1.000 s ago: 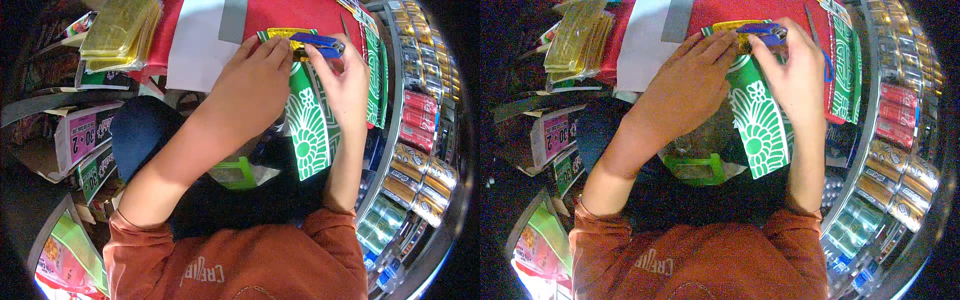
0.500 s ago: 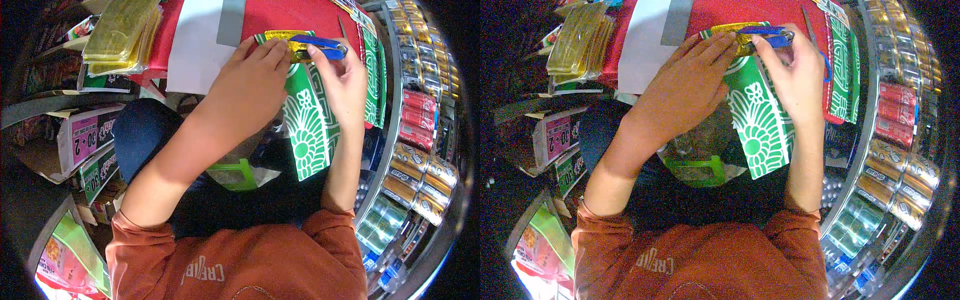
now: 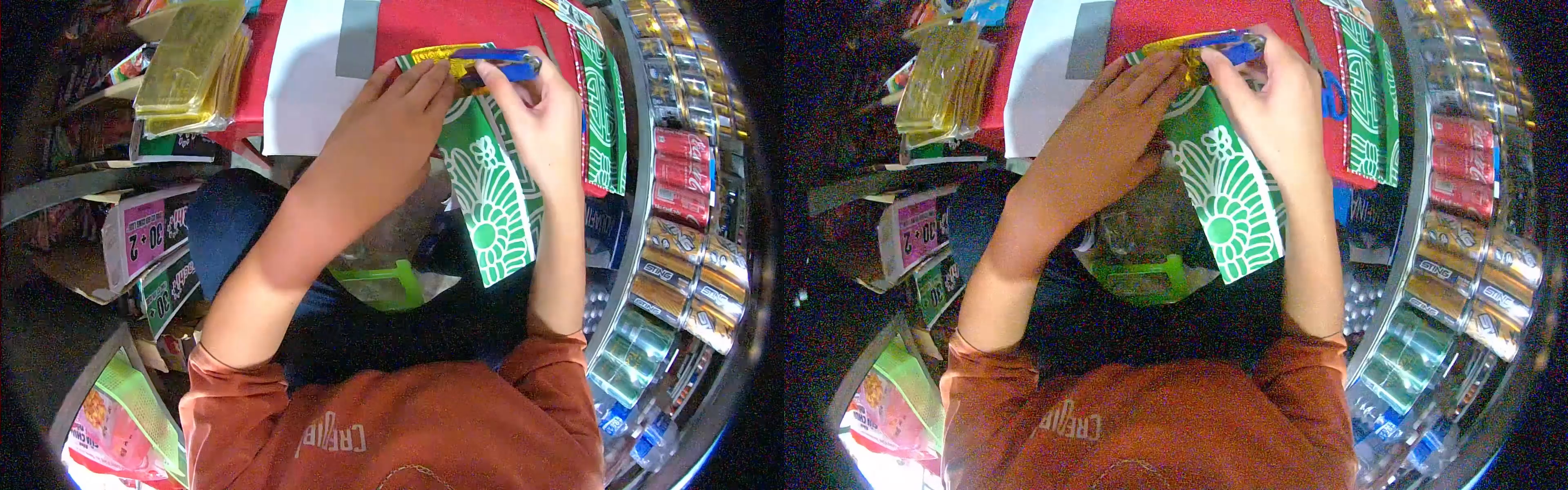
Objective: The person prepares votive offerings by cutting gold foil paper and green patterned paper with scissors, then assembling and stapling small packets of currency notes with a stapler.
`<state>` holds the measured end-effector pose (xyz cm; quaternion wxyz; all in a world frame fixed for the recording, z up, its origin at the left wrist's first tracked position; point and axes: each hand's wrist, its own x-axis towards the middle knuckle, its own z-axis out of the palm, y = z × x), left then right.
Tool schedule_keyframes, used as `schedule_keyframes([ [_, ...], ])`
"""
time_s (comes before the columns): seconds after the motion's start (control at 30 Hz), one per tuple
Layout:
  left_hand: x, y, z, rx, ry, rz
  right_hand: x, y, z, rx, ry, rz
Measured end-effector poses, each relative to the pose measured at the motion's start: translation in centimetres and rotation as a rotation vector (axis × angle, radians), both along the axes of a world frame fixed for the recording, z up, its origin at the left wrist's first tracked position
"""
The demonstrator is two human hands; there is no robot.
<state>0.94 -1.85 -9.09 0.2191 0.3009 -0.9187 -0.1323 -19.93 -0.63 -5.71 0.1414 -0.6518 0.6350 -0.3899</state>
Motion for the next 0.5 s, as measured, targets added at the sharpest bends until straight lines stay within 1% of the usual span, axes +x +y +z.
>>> schedule_keyframes([
  [0.03,-0.1,0.0,0.0,0.004,0.016,-0.001,-0.3,0.0,0.3,0.019,0.045,0.011],
  [0.13,-0.4,-0.1,0.5,0.011,0.028,-0.006,-1.0,0.0,0.6,-0.005,-0.088,-0.061],
  [0.27,-0.3,0.0,0.0,-0.054,0.039,-0.020,-3.8,-0.2,1.4,-0.119,-0.002,-0.147],
  [0.3,-0.4,-0.2,-0.2,-0.049,0.054,-0.032,-4.2,0.1,1.8,-0.037,-0.087,-0.149],
  [0.4,-0.4,-0.7,-0.4,-0.044,0.085,-0.062,-8.3,-0.5,-0.3,-0.068,-0.003,-0.074],
  [0.47,-0.4,-0.9,-0.4,-0.043,0.085,-0.070,-8.9,-0.4,-0.7,-0.003,0.002,-0.111],
  [0.5,-0.4,-0.8,-0.7,-0.064,0.075,-0.051,-9.1,-0.4,-0.9,-0.012,0.001,-0.097],
])
